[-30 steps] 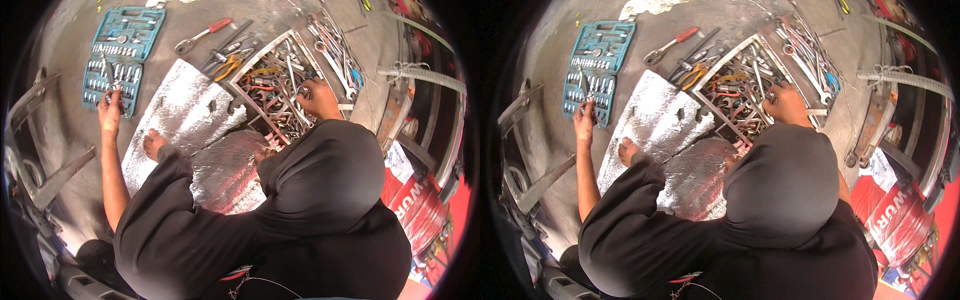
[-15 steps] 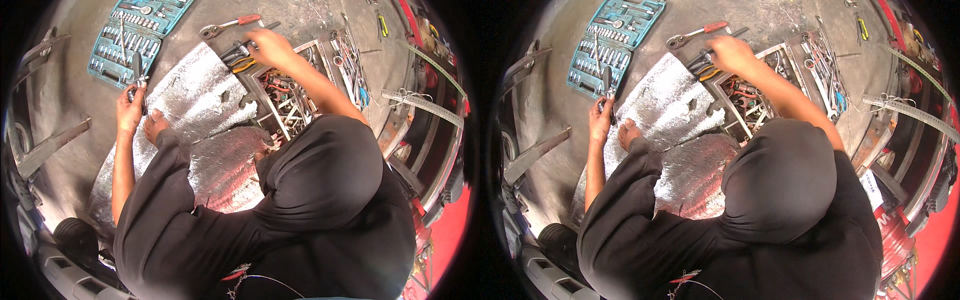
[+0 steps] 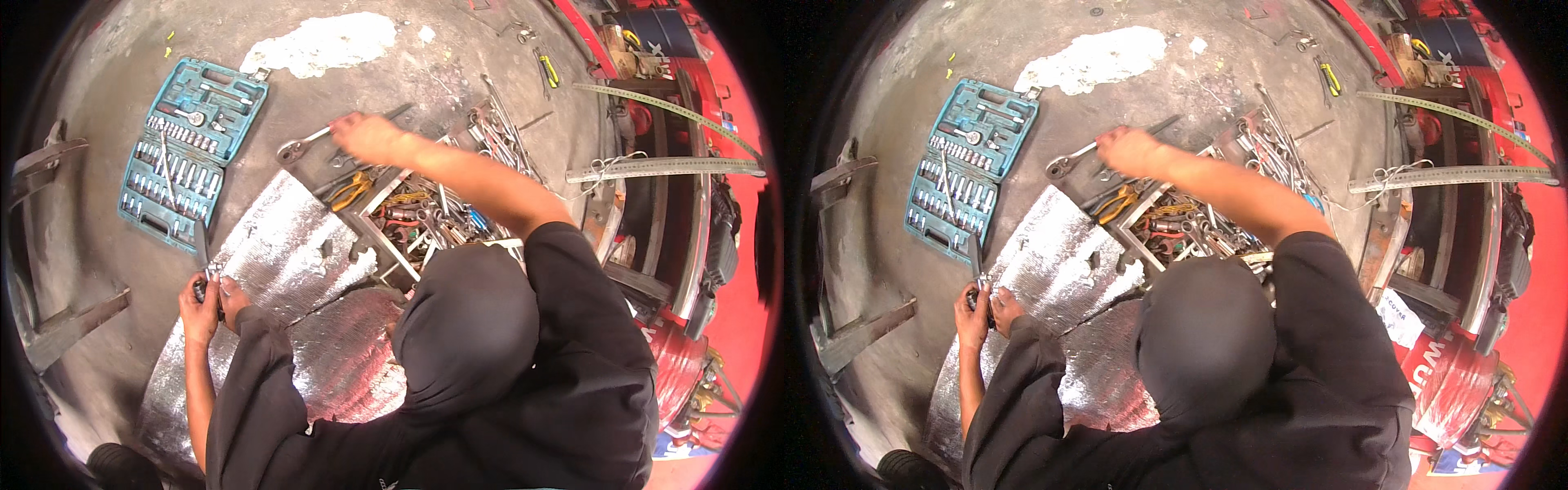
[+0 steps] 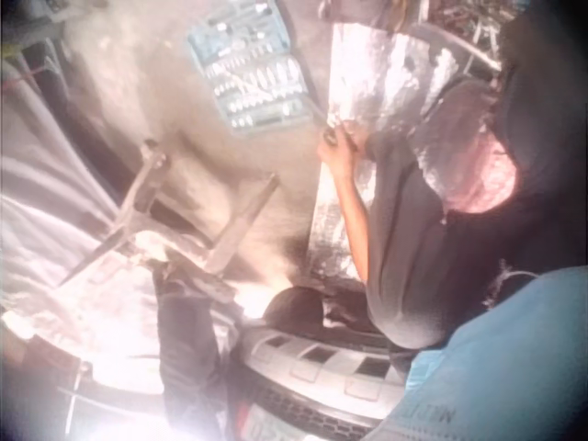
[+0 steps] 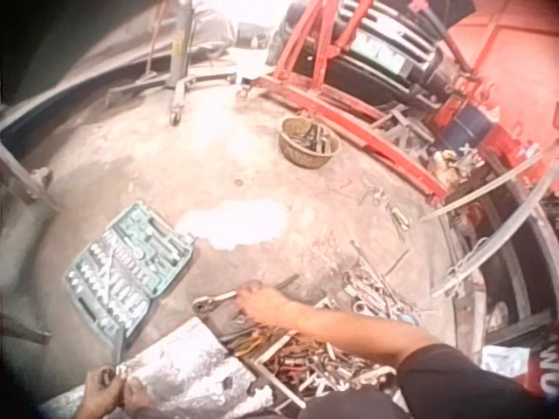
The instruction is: The person works on the engine of a red car with another individual, then sits on the floor to organize various tools into a case and a toolbox.
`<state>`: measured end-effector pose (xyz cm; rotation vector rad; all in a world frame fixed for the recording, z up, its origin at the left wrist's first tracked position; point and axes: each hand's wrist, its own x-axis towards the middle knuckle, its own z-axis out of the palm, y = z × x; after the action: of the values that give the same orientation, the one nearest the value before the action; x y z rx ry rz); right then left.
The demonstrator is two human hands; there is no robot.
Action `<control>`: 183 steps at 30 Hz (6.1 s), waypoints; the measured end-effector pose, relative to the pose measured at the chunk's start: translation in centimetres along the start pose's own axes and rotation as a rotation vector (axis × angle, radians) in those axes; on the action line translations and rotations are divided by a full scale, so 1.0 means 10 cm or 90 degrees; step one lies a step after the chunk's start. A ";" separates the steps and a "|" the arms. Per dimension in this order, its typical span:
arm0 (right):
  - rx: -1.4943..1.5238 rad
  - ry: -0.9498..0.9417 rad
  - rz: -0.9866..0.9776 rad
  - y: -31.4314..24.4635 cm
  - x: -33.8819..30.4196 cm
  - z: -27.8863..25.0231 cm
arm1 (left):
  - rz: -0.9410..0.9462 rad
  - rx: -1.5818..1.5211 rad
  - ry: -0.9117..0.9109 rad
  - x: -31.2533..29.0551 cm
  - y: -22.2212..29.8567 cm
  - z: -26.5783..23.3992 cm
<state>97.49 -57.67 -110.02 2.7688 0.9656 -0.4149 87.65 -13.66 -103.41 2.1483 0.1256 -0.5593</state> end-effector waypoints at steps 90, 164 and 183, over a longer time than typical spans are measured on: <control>0.134 0.077 0.042 0.02 0.14 0.15 | -0.102 -0.120 -0.029 -0.47 -0.26 0.38; 0.307 0.243 -0.061 -0.29 2.53 -0.86 | 0.202 0.297 0.054 2.31 -0.17 -1.31; 0.807 0.104 -0.137 -1.04 3.25 -1.15 | 0.284 0.065 0.123 2.30 0.04 -1.21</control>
<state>117.67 -27.86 -110.35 3.8202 1.3666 -1.1903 112.50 -6.93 -106.97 2.2310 -0.2766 -0.1012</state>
